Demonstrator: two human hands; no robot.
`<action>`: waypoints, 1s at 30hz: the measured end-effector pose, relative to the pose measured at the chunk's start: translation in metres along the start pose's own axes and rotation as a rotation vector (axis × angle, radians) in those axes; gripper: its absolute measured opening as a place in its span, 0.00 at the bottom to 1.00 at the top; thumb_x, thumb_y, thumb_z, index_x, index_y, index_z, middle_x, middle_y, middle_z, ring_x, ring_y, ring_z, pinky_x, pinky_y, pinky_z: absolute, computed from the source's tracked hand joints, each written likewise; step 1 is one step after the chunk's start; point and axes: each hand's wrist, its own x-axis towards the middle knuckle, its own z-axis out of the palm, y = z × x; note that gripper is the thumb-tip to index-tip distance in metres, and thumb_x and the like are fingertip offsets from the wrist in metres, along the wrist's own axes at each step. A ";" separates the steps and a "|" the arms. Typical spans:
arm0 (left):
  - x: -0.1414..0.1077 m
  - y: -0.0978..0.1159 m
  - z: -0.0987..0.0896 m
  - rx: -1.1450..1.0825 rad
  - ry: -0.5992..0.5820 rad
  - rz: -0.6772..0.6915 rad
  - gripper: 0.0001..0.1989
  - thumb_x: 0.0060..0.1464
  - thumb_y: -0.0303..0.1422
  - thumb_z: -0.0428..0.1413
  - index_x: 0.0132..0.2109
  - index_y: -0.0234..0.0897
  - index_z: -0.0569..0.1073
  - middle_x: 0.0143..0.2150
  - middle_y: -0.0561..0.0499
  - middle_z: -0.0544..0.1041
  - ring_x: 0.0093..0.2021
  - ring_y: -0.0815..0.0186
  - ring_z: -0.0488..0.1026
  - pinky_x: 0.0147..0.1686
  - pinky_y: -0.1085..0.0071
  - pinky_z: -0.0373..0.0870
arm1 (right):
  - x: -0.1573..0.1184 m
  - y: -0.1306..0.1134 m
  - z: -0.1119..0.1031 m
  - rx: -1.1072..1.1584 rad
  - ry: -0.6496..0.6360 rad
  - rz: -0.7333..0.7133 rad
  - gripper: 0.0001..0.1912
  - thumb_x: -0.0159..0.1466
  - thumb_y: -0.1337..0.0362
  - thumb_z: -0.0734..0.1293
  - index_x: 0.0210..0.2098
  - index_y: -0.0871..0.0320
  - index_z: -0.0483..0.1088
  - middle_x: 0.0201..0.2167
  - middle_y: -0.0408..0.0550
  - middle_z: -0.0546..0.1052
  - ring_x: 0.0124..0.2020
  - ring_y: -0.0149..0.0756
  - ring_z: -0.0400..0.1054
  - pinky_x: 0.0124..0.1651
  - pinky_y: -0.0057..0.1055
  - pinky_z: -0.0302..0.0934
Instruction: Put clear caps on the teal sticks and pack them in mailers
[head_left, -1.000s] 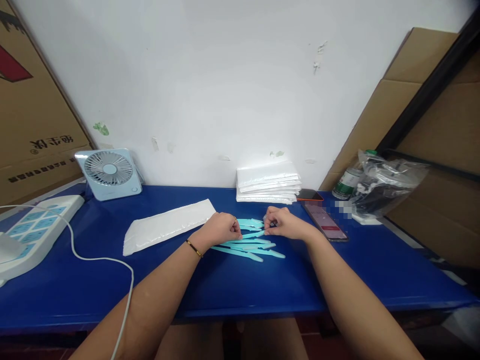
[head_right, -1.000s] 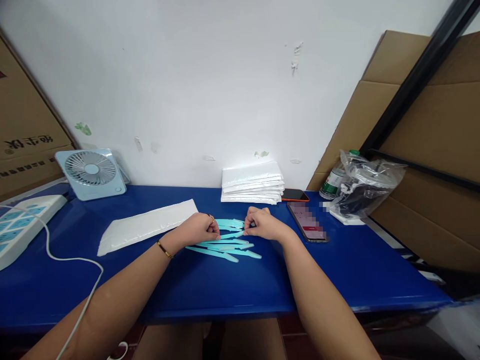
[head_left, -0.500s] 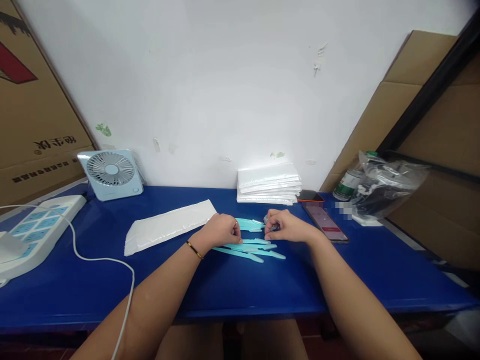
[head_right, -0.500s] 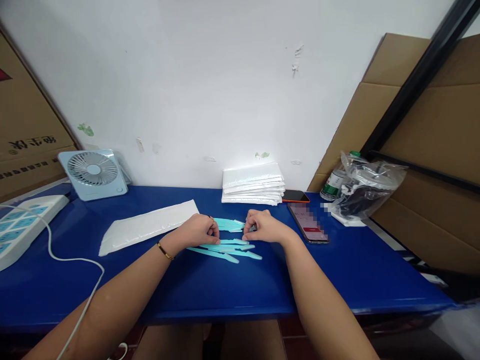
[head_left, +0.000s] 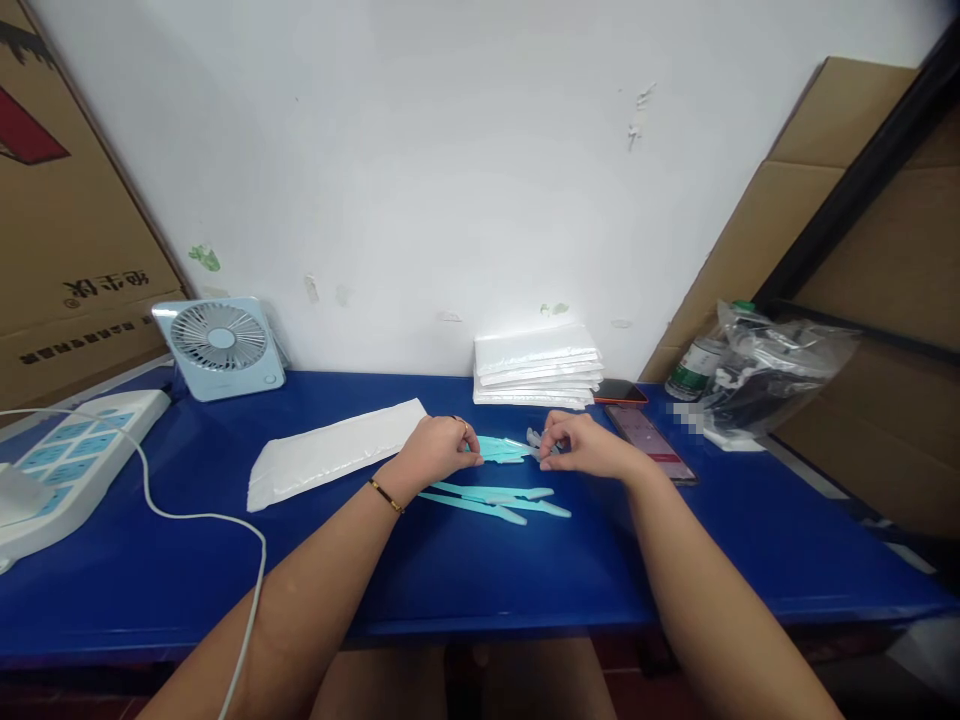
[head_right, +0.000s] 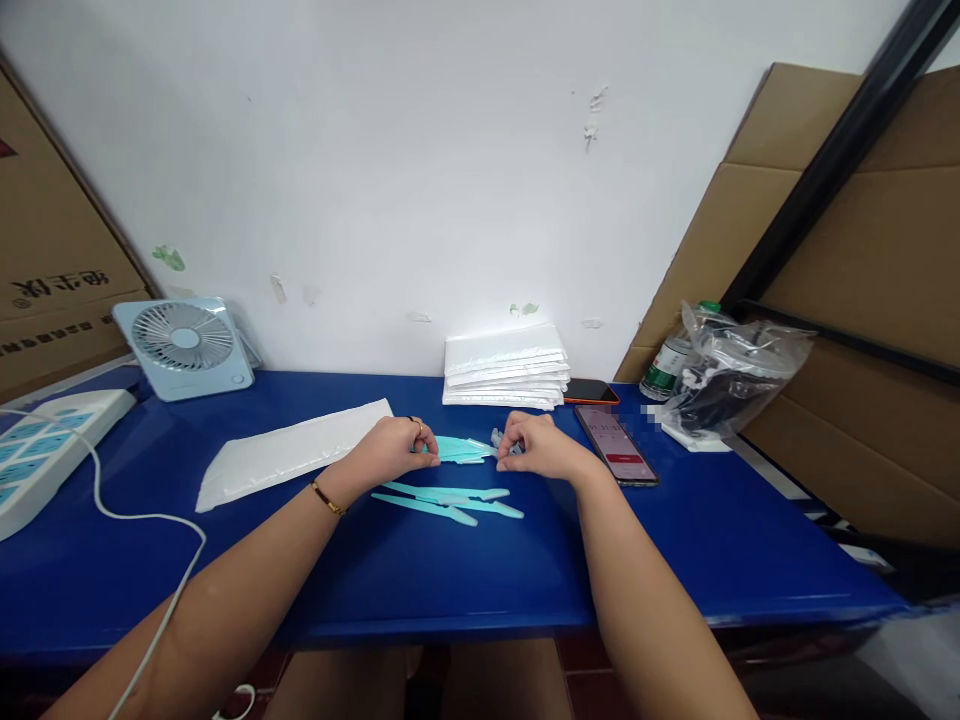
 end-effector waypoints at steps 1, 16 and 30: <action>-0.002 0.002 -0.001 -0.016 -0.037 0.015 0.10 0.47 0.43 0.58 0.32 0.42 0.77 0.31 0.54 0.76 0.30 0.67 0.70 0.29 0.73 0.58 | -0.001 -0.004 0.000 0.004 -0.066 -0.033 0.12 0.51 0.53 0.71 0.30 0.54 0.76 0.33 0.44 0.68 0.36 0.36 0.62 0.43 0.33 0.52; 0.001 -0.002 0.000 0.076 -0.040 -0.037 0.07 0.47 0.37 0.58 0.30 0.40 0.77 0.29 0.54 0.76 0.29 0.67 0.70 0.31 0.71 0.58 | 0.001 0.003 -0.003 -0.126 0.041 0.061 0.09 0.54 0.57 0.69 0.26 0.57 0.74 0.32 0.45 0.69 0.33 0.35 0.63 0.43 0.34 0.51; -0.008 0.003 -0.006 -0.072 -0.316 0.039 0.11 0.45 0.43 0.58 0.29 0.41 0.76 0.27 0.54 0.74 0.27 0.68 0.67 0.23 0.73 0.55 | 0.010 -0.038 0.022 -0.032 -0.138 -0.213 0.13 0.55 0.52 0.69 0.28 0.56 0.76 0.30 0.43 0.68 0.32 0.32 0.62 0.46 0.37 0.50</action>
